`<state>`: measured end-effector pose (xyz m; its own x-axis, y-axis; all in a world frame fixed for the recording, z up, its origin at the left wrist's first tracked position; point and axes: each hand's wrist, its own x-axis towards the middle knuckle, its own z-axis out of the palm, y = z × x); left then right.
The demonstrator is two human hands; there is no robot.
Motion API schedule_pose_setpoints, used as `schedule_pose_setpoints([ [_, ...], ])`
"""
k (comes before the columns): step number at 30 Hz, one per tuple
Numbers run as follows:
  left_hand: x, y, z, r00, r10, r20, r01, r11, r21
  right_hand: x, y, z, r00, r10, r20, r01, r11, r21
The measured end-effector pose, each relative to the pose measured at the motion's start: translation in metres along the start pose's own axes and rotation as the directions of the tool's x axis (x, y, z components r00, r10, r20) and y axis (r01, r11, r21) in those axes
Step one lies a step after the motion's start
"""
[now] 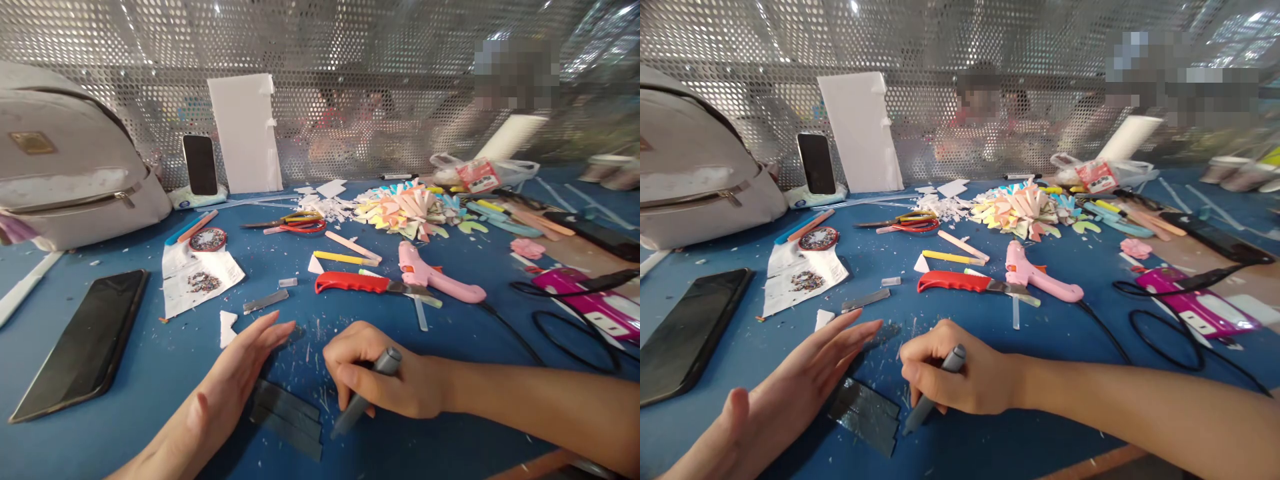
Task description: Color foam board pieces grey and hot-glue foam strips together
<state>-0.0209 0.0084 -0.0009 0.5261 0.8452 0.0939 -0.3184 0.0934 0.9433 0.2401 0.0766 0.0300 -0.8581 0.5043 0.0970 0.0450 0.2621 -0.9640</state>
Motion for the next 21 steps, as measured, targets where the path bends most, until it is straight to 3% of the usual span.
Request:
schedule_pose_setpoints([
  [7, 0.001, 0.004, 0.001, 0.999, -0.051, 0.003, 0.051, 0.99, -0.134, 0.002, -0.003, -0.001, 1.0, -0.011, 0.007, 0.011, 1.0, -0.012],
  [21, -0.004, 0.014, 0.012, 0.999, -0.041, 0.002, 0.041, 0.999, -0.031, 0.002, -0.004, -0.001, 1.0, 0.003, -0.002, -0.003, 1.0, -0.025],
])
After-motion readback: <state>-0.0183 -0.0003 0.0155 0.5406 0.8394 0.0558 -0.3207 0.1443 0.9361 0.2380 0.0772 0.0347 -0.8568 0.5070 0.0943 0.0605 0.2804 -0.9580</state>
